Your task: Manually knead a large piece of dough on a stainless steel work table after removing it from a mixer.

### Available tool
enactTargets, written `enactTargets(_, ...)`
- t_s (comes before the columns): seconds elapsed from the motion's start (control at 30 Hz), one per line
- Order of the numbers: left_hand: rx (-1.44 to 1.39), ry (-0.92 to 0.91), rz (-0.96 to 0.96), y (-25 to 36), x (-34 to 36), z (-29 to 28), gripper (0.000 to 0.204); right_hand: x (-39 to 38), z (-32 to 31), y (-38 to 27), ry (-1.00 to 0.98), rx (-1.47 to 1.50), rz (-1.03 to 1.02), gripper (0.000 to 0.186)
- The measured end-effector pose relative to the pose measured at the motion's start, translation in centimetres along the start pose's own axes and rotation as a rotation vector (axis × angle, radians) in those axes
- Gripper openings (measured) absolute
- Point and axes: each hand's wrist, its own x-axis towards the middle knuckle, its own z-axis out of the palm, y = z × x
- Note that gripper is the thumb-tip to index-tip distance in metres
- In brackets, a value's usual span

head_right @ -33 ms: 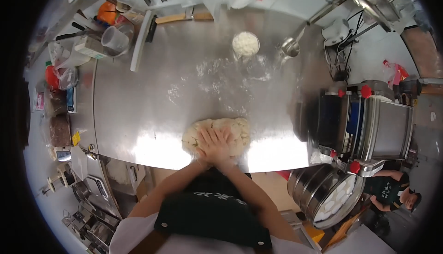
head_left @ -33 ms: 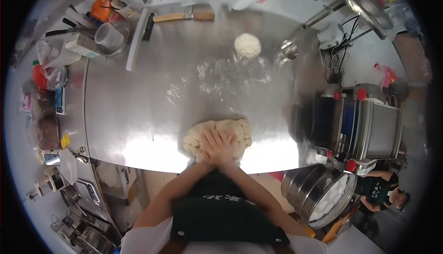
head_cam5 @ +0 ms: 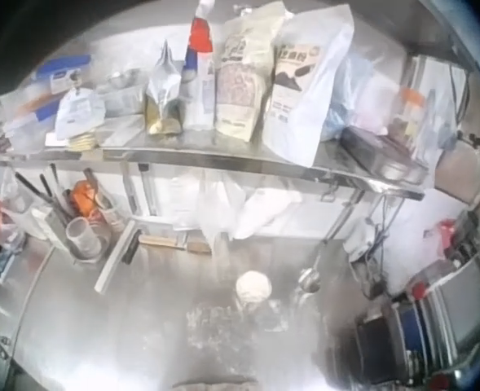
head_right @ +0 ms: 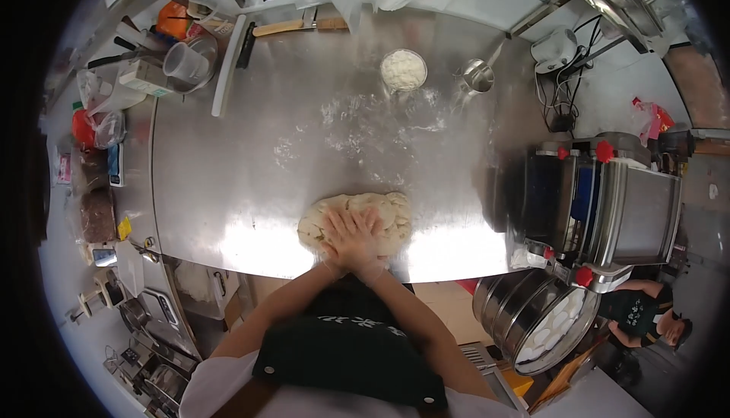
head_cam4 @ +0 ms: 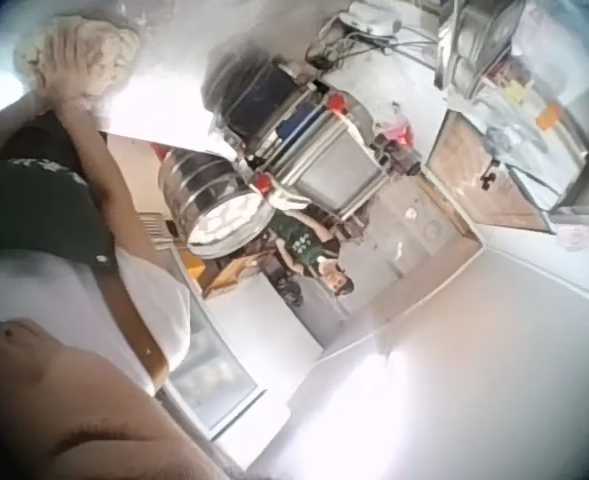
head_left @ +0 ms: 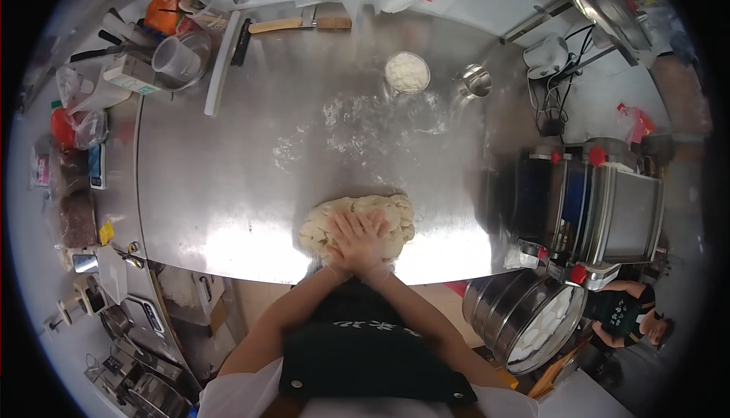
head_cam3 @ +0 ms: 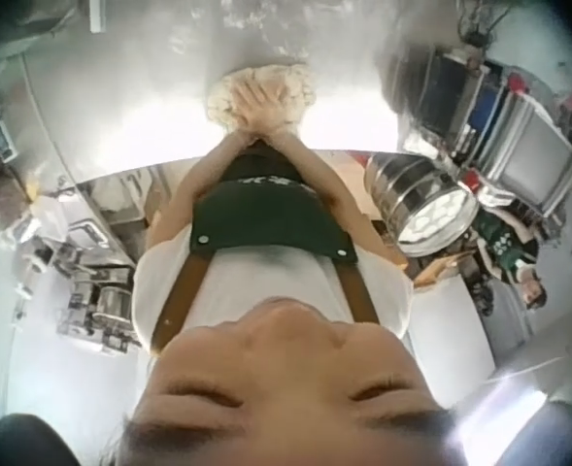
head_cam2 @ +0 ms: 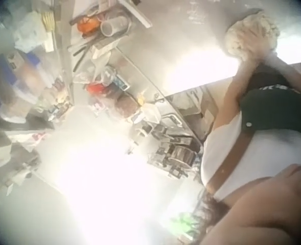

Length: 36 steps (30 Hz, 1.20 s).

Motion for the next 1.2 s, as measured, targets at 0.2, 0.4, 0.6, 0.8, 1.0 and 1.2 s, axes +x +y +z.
enactTargets(0.2,0.026,-0.009,-0.021,-0.3,0.3,0.3,0.038,0.2,1.4,0.8,-0.122,0.057,0.002,0.058)
enactTargets(0.4,-0.173,0.025,-0.115,-0.6,0.9,-3.4,0.032,0.1,-1.7,2.7,0.033,0.103,0.172,0.044)
enactTargets(0.6,0.239,0.315,-0.617,-4.7,4.5,-7.8,0.018,2.7,-1.5,7.8,0.107,-0.228,0.347,0.024)
enactTargets(0.8,0.120,0.470,-0.538,-4.8,5.5,-6.6,0.011,3.9,0.1,8.1,0.256,-0.273,0.338,0.021)
enactTargets(1.0,0.093,0.502,-0.540,-7.0,6.4,-5.1,0.011,5.1,0.0,9.2,0.206,-0.174,0.302,0.018)
enactTargets(1.2,-0.227,0.269,-0.699,-7.0,6.9,-6.8,0.034,5.9,-1.0,9.8,-0.094,-0.016,0.448,0.024)
